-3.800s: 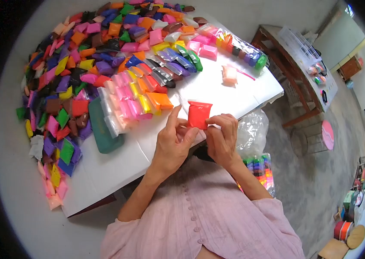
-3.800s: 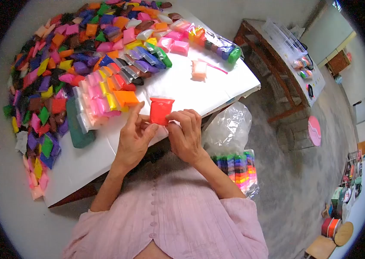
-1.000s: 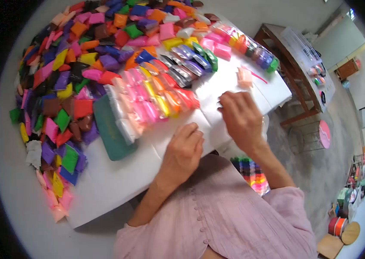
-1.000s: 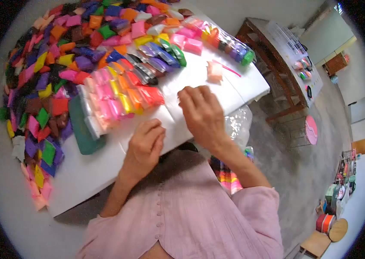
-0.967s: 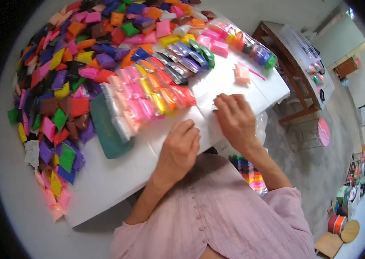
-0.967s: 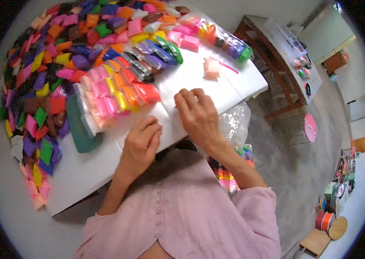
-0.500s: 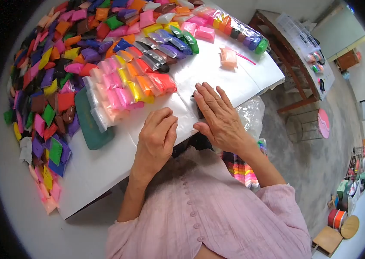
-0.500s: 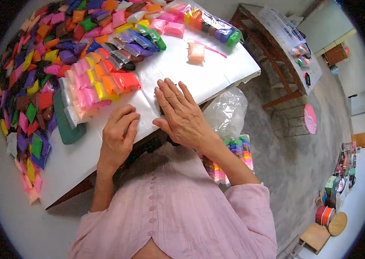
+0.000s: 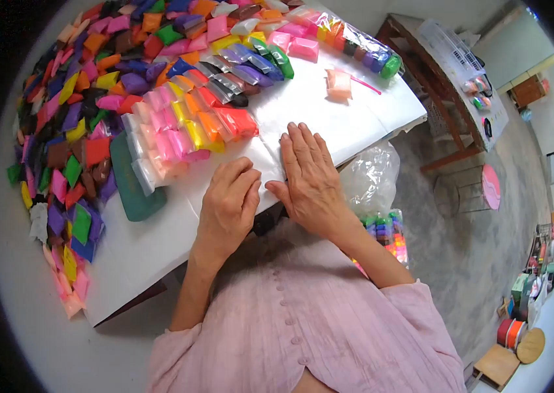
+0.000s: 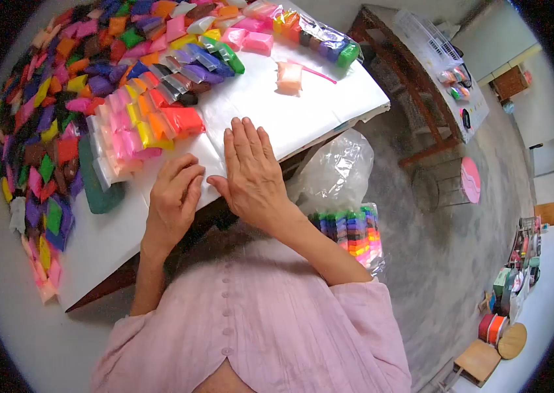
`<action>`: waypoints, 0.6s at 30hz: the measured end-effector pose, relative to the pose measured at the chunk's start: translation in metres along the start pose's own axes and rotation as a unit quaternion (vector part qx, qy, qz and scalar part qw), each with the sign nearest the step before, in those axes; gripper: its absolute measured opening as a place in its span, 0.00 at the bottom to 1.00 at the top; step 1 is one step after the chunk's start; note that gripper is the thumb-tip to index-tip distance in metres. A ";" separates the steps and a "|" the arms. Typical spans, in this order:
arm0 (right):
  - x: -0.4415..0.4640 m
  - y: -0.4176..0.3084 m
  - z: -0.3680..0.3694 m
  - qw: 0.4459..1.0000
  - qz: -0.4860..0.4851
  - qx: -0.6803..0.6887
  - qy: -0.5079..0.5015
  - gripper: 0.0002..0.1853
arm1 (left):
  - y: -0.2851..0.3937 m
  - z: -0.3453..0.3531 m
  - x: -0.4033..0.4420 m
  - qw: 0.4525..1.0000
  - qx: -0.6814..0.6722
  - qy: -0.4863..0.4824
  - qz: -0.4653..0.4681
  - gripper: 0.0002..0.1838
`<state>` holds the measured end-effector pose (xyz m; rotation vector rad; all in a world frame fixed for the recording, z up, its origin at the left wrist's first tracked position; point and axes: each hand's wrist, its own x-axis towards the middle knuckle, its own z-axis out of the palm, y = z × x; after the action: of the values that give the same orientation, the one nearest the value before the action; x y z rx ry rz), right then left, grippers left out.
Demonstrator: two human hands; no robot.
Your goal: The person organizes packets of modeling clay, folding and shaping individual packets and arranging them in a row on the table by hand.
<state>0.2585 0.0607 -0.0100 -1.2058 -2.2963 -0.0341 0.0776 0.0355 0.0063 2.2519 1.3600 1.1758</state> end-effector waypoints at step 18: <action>-0.022 0.026 -0.025 0.982 -0.014 0.185 -0.029 0.33 | 0.013 0.022 0.011 0.998 0.049 -0.022 0.036 0.14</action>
<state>0.2996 0.0529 -0.0045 -0.9916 -2.2394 0.4039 0.1045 0.0421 0.0054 2.3985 1.3583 1.0974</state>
